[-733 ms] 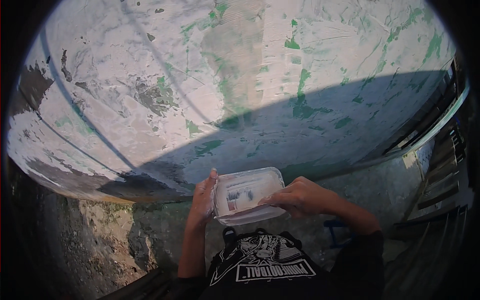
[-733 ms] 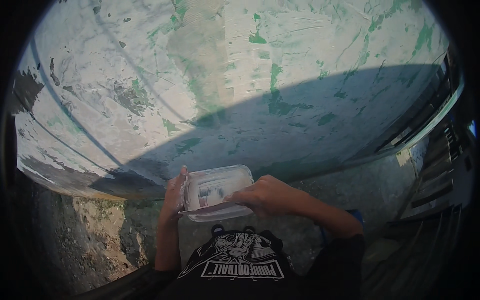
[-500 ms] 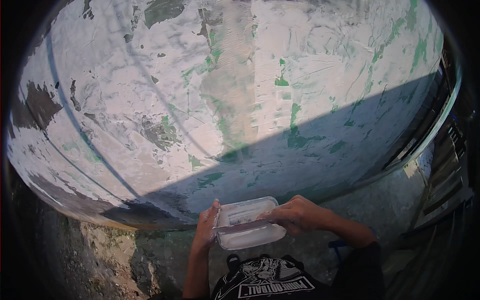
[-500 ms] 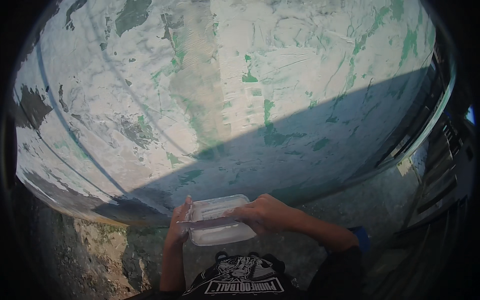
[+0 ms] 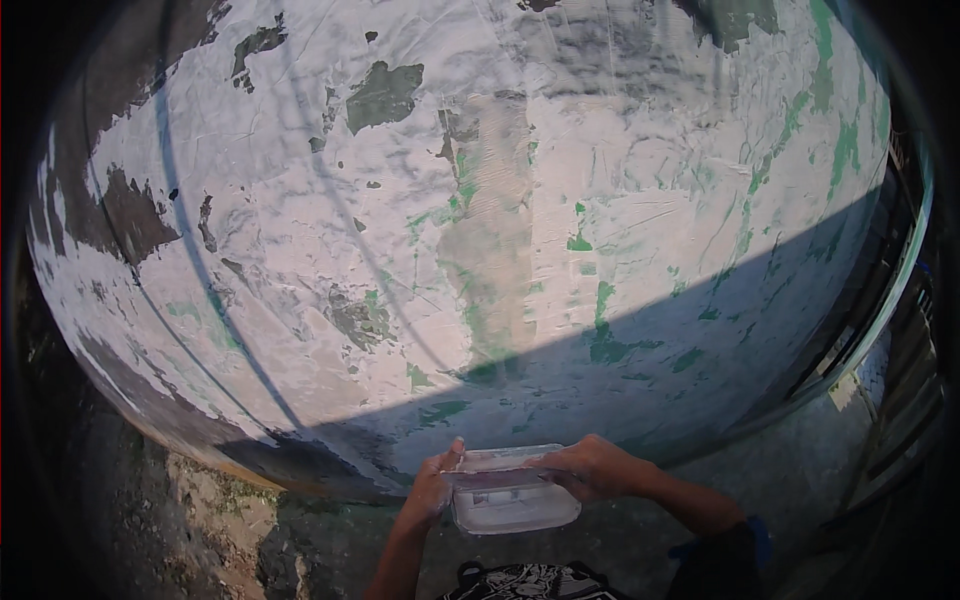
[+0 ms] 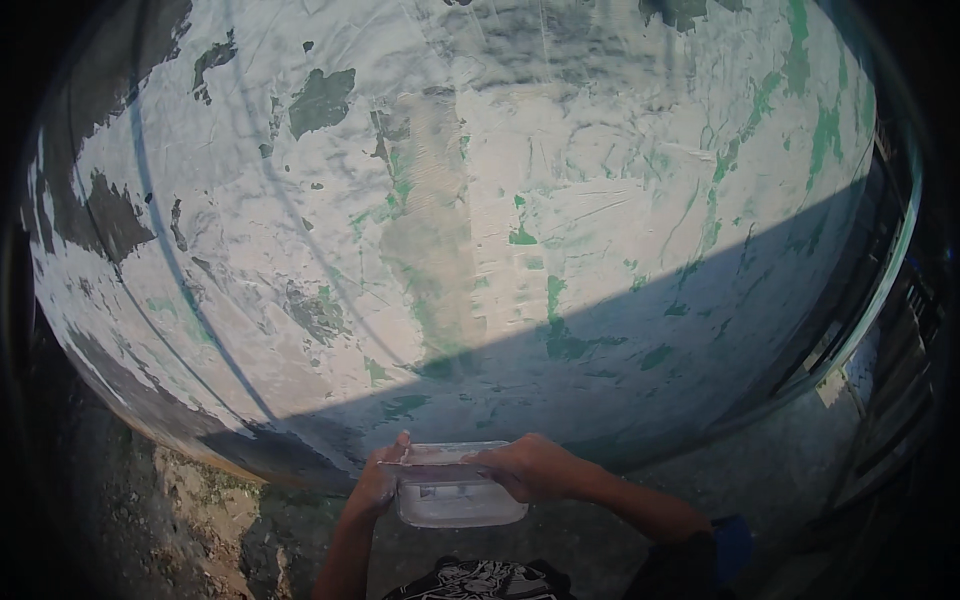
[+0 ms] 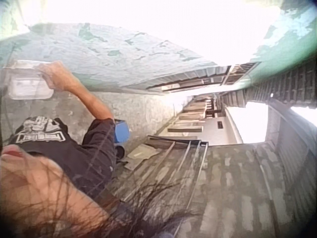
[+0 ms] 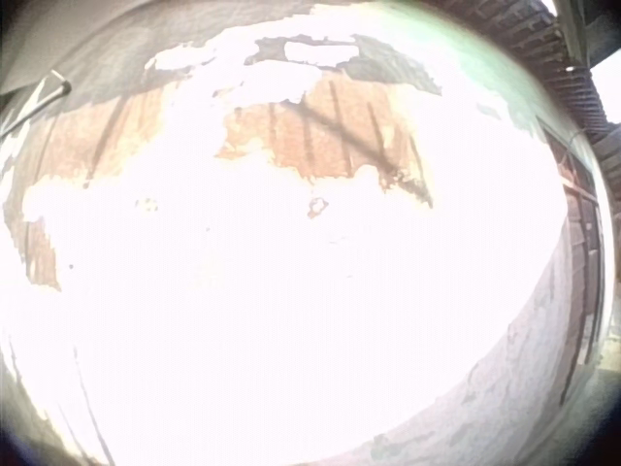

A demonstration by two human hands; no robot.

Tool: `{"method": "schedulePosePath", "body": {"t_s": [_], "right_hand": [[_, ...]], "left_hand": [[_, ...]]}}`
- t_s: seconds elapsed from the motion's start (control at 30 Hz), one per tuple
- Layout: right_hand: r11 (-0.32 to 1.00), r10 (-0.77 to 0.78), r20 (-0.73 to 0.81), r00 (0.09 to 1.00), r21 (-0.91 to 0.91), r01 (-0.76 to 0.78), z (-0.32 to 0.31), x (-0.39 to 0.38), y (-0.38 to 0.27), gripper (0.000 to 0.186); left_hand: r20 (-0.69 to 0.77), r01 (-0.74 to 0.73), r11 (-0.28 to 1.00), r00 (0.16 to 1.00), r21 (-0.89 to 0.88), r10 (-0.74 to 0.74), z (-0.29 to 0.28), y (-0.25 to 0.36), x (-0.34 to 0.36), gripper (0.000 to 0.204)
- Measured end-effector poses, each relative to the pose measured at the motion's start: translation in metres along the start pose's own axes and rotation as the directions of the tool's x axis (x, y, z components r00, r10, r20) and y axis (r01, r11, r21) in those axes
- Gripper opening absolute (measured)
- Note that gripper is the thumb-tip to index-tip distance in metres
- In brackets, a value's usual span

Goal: Applying plaster or wall filler to a wall with a putty knife.

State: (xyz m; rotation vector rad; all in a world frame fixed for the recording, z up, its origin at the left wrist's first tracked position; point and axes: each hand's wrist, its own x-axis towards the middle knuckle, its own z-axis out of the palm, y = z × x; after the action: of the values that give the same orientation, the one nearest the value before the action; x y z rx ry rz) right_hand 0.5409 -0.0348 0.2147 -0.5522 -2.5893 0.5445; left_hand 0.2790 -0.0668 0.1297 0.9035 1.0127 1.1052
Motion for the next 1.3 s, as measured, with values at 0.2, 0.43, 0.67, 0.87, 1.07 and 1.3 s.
{"method": "schedulePosePath", "body": {"t_s": [0.2, 0.43, 0.67, 0.87, 1.07, 1.3], "right_hand": [[1.000, -0.023, -0.071, 0.997, 0.013, 0.024, -0.006, -0.010, 0.001, 0.035], [0.942, 0.184, -0.093, 0.979, 0.300, -0.148, -0.021, -0.011, -0.002, 0.031], [0.224, 0.408, -0.016, 0.913, 0.971, -0.083, -0.021, 0.033, -0.005, 0.038], [0.148, 0.406, -0.223, 0.886, 0.973, 0.177, -0.033, 0.086, -0.053, 0.040], [0.951, 0.148, -0.934, 0.325, 0.225, 0.215, -0.059, 0.179, -0.119, 0.032], [0.738, -0.515, -0.820, 0.251, -0.573, -0.358, -0.083, 0.316, -0.112, 0.053]], "left_hand": [[-0.071, 0.005, 0.996, 0.997, -0.088, -0.011, 0.013, -0.005, -0.006, 0.055], [-0.122, -0.067, 0.996, 0.991, -0.060, 0.059, 0.011, -0.016, -0.023, 0.056], [-0.068, -0.074, 0.975, 0.996, -0.211, 0.061, -0.003, 0.038, -0.036, 0.059], [0.005, -0.107, 0.963, 0.994, -0.246, 0.111, -0.060, 0.062, -0.038, 0.058], [0.025, -0.057, 0.977, 0.998, -0.206, 0.063, -0.129, 0.077, -0.062, 0.058], [0.027, 0.015, 0.975, 1.000, -0.220, -0.009, -0.215, 0.060, -0.086, 0.059]]}}
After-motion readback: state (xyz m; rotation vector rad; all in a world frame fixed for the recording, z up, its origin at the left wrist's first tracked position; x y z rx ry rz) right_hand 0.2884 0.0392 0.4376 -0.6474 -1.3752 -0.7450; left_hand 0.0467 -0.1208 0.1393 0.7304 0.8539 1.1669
